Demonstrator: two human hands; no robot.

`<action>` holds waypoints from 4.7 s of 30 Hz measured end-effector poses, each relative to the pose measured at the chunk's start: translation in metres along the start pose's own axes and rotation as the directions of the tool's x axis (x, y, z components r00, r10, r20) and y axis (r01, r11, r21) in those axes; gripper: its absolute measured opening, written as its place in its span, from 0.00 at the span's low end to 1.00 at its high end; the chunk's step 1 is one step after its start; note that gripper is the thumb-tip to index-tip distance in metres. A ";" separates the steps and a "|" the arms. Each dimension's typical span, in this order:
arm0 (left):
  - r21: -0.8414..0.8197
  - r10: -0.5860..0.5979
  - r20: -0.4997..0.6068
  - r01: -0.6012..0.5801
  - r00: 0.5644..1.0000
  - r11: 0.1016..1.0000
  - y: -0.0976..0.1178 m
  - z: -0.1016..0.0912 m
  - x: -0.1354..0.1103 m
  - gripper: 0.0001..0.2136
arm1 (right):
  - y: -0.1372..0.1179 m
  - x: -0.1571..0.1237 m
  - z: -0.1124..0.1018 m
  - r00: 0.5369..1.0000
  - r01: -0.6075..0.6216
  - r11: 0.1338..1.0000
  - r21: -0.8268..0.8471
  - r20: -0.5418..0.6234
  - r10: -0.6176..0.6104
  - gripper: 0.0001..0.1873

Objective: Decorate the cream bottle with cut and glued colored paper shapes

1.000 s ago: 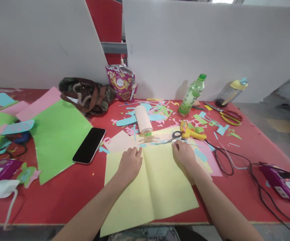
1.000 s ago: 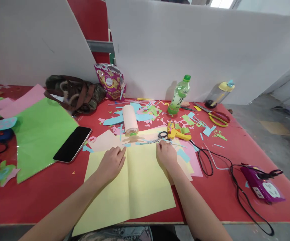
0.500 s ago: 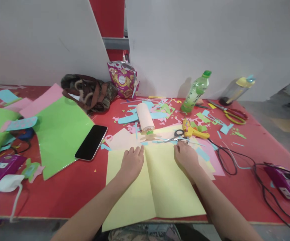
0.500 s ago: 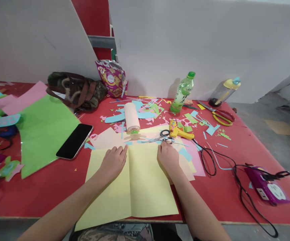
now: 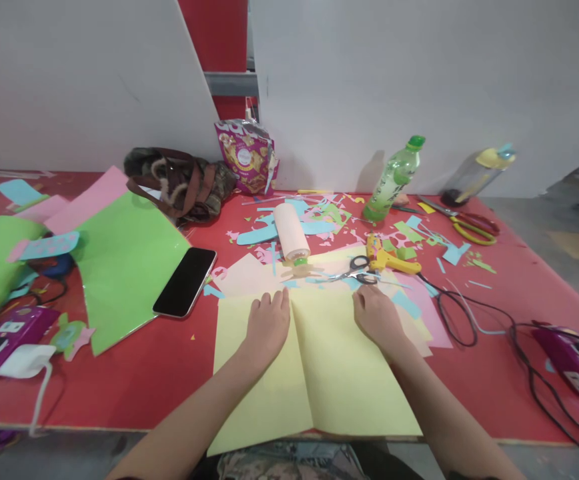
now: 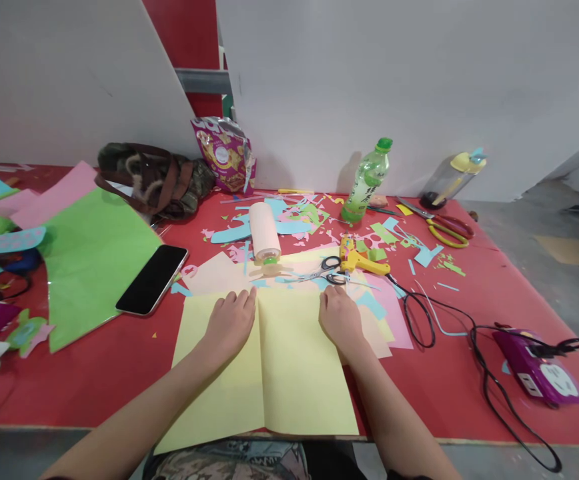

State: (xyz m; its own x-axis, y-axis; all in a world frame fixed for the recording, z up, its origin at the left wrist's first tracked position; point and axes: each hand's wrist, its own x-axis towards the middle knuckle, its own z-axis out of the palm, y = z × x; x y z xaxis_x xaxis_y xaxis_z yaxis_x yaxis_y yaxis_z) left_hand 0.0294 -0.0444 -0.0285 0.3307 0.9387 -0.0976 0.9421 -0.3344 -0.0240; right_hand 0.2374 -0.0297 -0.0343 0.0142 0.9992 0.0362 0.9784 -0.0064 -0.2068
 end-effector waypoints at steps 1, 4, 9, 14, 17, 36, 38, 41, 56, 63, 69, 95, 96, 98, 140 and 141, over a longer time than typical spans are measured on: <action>-0.005 -0.001 -0.003 0.001 1.000 1.000 0.000 0.001 0.000 0.20 | 0.001 0.000 0.000 1.000 -0.003 1.000 0.015 -0.009 0.003 0.11; -0.051 -0.001 -0.028 0.000 1.000 0.999 -0.003 0.002 0.000 0.19 | 0.004 0.000 -0.002 0.999 -0.037 0.992 0.118 -0.032 0.041 0.10; -0.230 0.072 -0.124 -0.099 0.990 0.968 -0.015 0.003 0.000 0.17 | 0.006 0.001 -0.002 0.997 -0.034 0.970 0.242 -0.066 0.051 0.09; -0.367 0.147 -0.033 -0.149 0.989 0.918 -0.024 0.008 -0.004 0.20 | 0.006 0.003 0.003 0.994 -0.027 0.984 0.175 -0.100 0.045 0.11; -0.321 0.209 0.029 -0.189 0.977 0.928 -0.023 0.012 -0.009 0.29 | 0.006 0.003 0.004 0.994 -0.042 0.988 0.146 -0.094 0.056 0.13; -0.223 0.220 0.028 -0.208 0.975 0.952 -0.019 0.018 -0.011 0.44 | 0.014 -0.001 -0.002 0.995 0.053 0.934 0.354 -0.100 -0.019 0.13; -0.239 0.224 0.027 -0.211 0.974 0.948 -0.020 0.016 -0.011 0.42 | 0.014 -0.002 -0.006 0.998 0.011 0.910 0.415 -0.059 0.015 0.13; -0.292 0.211 0.017 -0.197 0.977 0.936 -0.022 0.011 -0.012 0.37 | 0.013 -0.003 -0.010 0.999 -0.016 0.868 0.497 -0.022 0.031 0.13; -0.381 0.212 0.007 -0.193 0.977 0.904 -0.024 -0.003 -0.014 0.28 | 0.003 0.013 -0.008 0.976 -0.156 0.902 0.402 -0.075 0.202 0.14; -0.279 0.235 0.072 -0.207 0.969 0.938 -0.017 0.010 -0.015 0.45 | -0.001 0.000 -0.014 0.972 -0.235 0.961 0.147 0.062 0.228 0.13; -0.246 0.208 0.039 -0.192 0.977 0.950 -0.014 0.015 -0.014 0.48 | -0.001 -0.008 -0.015 0.980 -0.174 0.984 -0.033 0.090 0.177 0.12; -0.180 0.306 0.066 -0.290 0.950 0.940 -0.008 0.014 -0.026 0.49 | 0.023 -0.026 -0.023 0.980 -0.072 0.986 0.153 0.195 0.041 0.12; -0.179 0.306 0.066 -0.290 0.950 0.940 -0.008 0.014 -0.026 0.49 | 0.023 -0.025 -0.023 0.978 -0.069 0.987 0.147 0.206 0.038 0.11; -0.177 0.302 0.066 -0.287 0.951 0.942 -0.009 0.014 -0.026 0.49 | 0.023 -0.025 -0.026 0.972 -0.075 0.988 0.135 0.229 0.043 0.11; -0.157 0.226 -0.006 -0.224 0.974 0.962 0.010 0.018 -0.053 0.28 | 0.027 -0.054 -0.022 0.985 -0.090 0.958 0.271 0.167 0.045 0.07; -0.153 0.222 -0.011 -0.221 0.975 0.963 0.010 0.019 -0.053 0.28 | 0.028 -0.055 -0.025 0.981 -0.110 0.945 0.309 0.186 0.053 0.08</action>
State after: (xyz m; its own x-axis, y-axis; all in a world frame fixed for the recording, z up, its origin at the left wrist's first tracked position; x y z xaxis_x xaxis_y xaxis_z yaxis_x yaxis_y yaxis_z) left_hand 0.0202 -0.0995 -0.0424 0.5321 0.8420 -0.0892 0.8428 -0.5166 0.1508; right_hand 0.2697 -0.0855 -0.0174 0.0277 0.9872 -0.1570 0.8590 -0.1038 -0.5014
